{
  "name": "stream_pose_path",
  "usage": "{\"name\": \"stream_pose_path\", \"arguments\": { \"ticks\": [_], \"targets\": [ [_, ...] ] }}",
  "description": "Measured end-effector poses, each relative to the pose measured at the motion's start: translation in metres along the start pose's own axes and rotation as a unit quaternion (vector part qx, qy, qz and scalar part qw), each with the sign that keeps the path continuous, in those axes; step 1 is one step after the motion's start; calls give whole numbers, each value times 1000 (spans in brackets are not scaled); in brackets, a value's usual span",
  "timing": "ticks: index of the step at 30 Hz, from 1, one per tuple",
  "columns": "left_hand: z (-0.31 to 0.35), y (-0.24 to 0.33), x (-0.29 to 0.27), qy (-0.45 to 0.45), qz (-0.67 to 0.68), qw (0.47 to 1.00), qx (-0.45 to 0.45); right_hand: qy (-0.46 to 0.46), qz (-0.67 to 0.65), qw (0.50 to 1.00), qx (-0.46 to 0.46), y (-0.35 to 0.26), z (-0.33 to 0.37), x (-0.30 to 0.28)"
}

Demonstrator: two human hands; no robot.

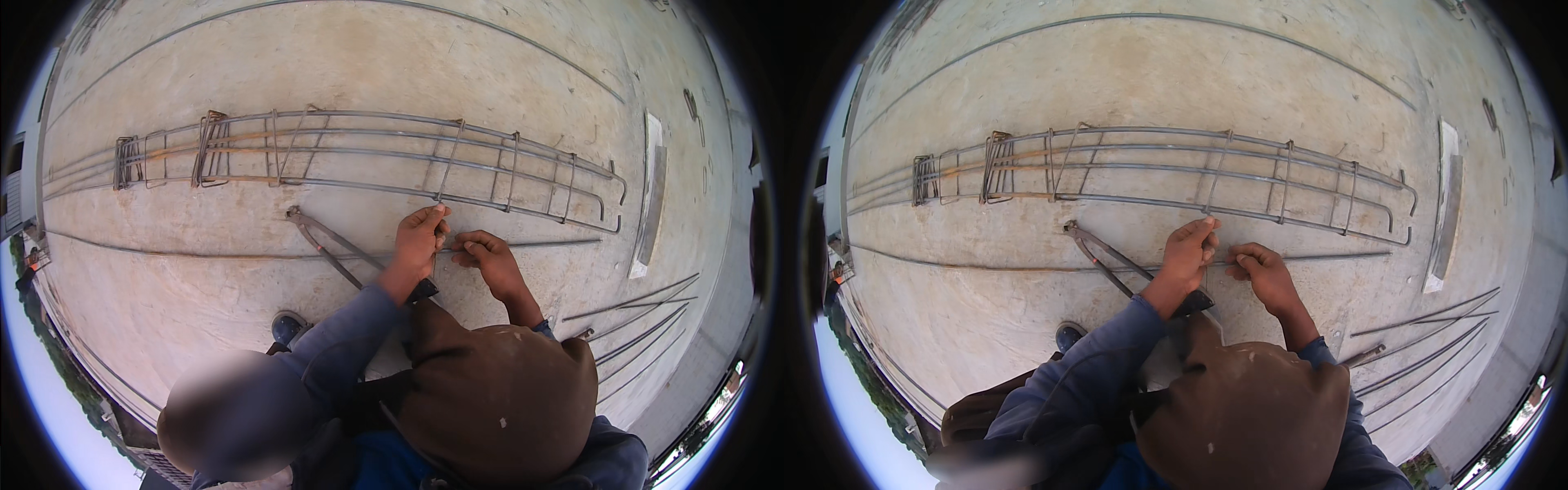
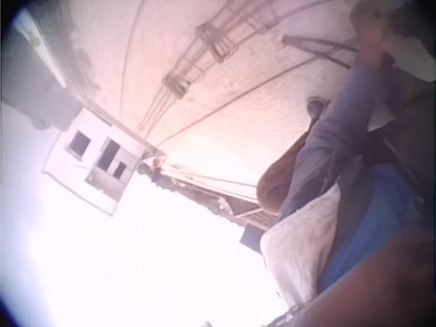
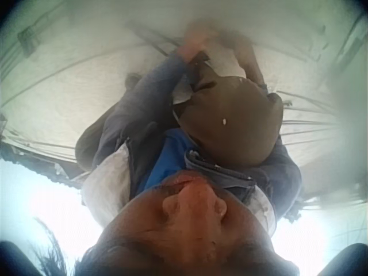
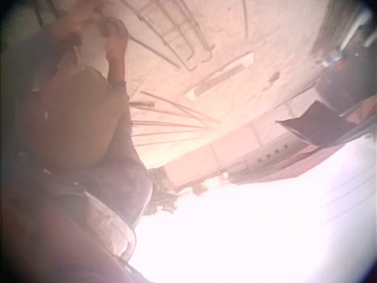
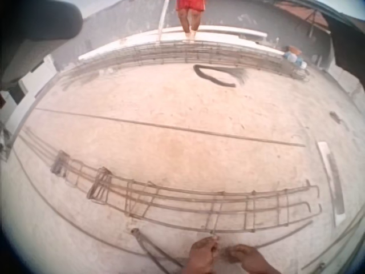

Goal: The person assembles a rebar cage on a concrete floor by tying intersecting steel bars with wire. They use pliers to twist and secure the wire at multiple joints, moving along the structure to complete the assembly.

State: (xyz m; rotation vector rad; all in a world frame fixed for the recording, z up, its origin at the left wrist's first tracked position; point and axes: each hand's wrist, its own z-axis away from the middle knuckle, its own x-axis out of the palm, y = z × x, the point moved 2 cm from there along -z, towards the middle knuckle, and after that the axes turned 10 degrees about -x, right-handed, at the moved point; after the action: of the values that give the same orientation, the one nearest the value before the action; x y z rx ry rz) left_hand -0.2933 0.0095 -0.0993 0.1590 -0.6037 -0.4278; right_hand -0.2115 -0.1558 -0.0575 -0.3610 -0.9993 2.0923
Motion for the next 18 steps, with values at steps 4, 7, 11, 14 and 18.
{"name": "stream_pose_path", "arguments": {
  "ticks": [4, 7, 11, 14, 18],
  "targets": [
    [23, 20, 3, 70, -36, 995, 62, -10, 71, 997, -19, 5, 6, 4],
    [46, 40, 17, 80, -221, 964, 123, -21, 124, 990, -60, 4, 8, 10],
    [76, 76, 21, 79, -483, 859, 148, -72, 361, 902, -225, -9, 9, 53],
    [79, 109, 15, 42, -637, 742, 204, -107, 460, 797, -376, -7, 7, 100],
    [94, 143, 31, 22, -771, 607, 192, -144, 454, 765, -434, -8, -12, 153]
  ]
}}
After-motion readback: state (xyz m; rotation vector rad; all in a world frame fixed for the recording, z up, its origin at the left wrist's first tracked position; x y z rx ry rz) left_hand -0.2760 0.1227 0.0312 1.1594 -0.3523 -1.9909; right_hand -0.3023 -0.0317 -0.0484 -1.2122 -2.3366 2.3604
